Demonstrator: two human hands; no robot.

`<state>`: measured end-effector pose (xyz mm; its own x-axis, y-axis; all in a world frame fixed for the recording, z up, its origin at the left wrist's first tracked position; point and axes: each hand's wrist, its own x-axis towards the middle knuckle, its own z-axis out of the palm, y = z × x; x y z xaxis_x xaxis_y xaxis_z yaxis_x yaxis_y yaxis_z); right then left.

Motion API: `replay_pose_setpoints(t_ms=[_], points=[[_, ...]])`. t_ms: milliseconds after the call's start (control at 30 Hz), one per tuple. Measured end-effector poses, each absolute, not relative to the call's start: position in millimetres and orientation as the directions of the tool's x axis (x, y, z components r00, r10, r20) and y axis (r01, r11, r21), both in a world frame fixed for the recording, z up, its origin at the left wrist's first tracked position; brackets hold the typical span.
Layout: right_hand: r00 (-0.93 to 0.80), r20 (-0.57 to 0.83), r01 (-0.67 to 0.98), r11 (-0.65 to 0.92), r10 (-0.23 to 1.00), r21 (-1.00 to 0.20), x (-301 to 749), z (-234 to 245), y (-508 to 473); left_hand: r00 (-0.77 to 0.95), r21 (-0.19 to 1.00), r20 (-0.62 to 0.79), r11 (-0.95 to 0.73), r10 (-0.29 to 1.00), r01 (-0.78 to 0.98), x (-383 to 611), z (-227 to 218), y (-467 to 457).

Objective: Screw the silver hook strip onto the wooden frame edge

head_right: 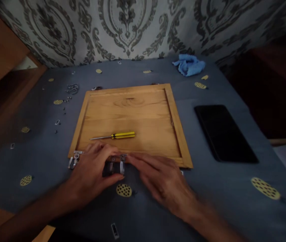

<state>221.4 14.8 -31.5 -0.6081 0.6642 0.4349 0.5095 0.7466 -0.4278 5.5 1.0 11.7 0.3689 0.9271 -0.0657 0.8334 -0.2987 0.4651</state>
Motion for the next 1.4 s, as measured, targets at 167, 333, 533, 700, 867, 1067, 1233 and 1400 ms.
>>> replay_pose_setpoints(t_ms=[167, 333, 533, 700, 867, 1067, 1233, 1400], points=[[-0.517, 0.468, 0.651, 0.684, 0.717, -0.329, 211, -19, 43, 0.413, 0.486, -0.015, -0.355, 0.910, 0.799, 2, 15, -1], [-0.656, 0.392, 0.653, 0.745, 0.645, -0.134, 194, -23, 76, 0.420, 0.497, 0.036, -0.380, 0.907, 0.780, 0, 11, -3], [-0.666, 0.346, 0.620, 0.748, 0.661, -0.236, 176, -41, 101, 0.443, 0.488, 0.033, -0.401, 0.896, 0.775, -3, 7, -1], [-0.659, 0.339, 0.616, 0.740, 0.672, -0.269, 170, -41, 111, 0.449, 0.473, 0.053, -0.418, 0.892, 0.776, -5, 6, 0], [-0.578, 0.346, 0.616, 0.673, 0.739, -0.409, 163, -27, 116, 0.463, 0.476, 0.061, -0.433, 0.884, 0.765, -6, 7, 1], [-0.610, 0.316, 0.591, 0.683, 0.727, -0.430, 137, -14, 136, 0.466, 0.463, 0.092, -0.453, 0.880, 0.762, -7, 6, 0], [-0.678, 0.241, 0.596, 0.711, 0.694, -0.372, 92, 1, 152, 0.483, 0.476, 0.075, -0.457, 0.873, 0.752, -9, 5, 0], [-0.776, 0.101, 0.569, 0.760, 0.622, -0.313, 27, 5, 174, 0.474, 0.515, 0.099, -0.453, 0.875, 0.728, -9, 5, 0]])
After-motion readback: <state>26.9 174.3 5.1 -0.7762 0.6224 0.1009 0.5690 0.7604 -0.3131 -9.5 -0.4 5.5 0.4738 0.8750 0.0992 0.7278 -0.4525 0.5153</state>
